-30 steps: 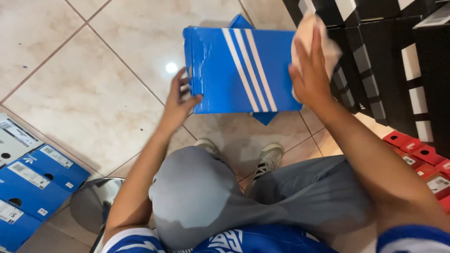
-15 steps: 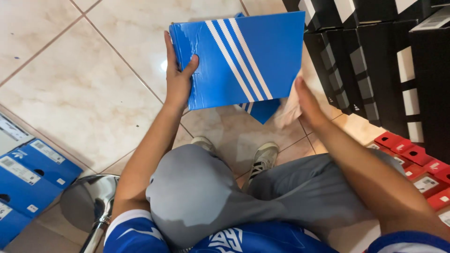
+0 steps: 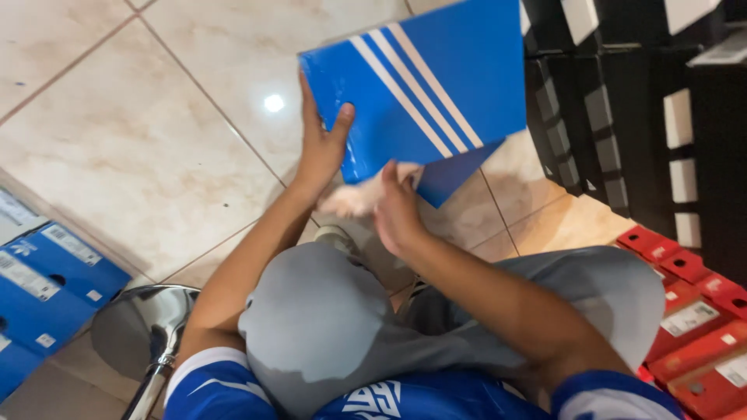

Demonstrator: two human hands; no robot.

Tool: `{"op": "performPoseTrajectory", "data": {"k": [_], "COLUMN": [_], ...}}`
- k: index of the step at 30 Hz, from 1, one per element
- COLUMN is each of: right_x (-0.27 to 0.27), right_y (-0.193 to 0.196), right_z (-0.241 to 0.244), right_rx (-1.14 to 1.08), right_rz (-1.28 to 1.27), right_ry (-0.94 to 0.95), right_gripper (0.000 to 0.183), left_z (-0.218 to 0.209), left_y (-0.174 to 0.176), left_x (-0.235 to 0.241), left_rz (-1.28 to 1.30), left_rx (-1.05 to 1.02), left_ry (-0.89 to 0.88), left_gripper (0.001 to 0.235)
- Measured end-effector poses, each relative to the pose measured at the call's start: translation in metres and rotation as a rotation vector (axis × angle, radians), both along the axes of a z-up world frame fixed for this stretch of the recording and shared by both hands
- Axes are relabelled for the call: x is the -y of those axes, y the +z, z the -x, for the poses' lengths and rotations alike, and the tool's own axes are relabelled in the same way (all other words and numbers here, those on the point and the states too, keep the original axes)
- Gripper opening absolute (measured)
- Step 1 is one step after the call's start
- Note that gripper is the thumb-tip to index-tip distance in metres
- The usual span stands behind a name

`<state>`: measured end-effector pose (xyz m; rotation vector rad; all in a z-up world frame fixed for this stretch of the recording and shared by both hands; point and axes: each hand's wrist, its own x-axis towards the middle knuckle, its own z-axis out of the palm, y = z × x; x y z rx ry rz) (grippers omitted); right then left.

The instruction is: Cleaning shoe boxes and shoes using a cloth in a storage area

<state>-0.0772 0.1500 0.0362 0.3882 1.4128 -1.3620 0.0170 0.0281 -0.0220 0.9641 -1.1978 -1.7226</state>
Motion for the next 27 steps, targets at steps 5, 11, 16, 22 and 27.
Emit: {"op": "performPoseTrajectory", "data": {"k": [5,11,16,22,27], "right_x": [0.015,0.064,0.134,0.179,0.156], "right_y": [0.069,0.027,0.011,-0.005,0.011], "right_z": [0.061,0.168,0.089,0.078,0.195], "right_rx": [-0.137,-1.786,-1.545,-1.76,-1.831], "right_rz": [-0.473,0.118,-0.411,0.22,0.142], "right_ry": [1.359,1.175,1.423,1.625,1.494], "right_gripper": [0.064,0.064,0.077,0.039,0.041], "left_z": [0.0,0.003,0.004,0.009,0.006], "left_y": [0.008,-0.001,-0.012,0.0,0.007], "left_x": [0.002,-0.003,-0.001,0.0,-0.005], "left_rz": [-0.143,-0.095,-0.022,-0.049,-0.184], "left_rx": [0.051,0.02,0.192,0.081,-0.033], "left_ry": [-0.089,-0.073,-0.06,0.022,-0.026], "left_gripper": [0.099,0.093,0.089,0.057,0.089]}}
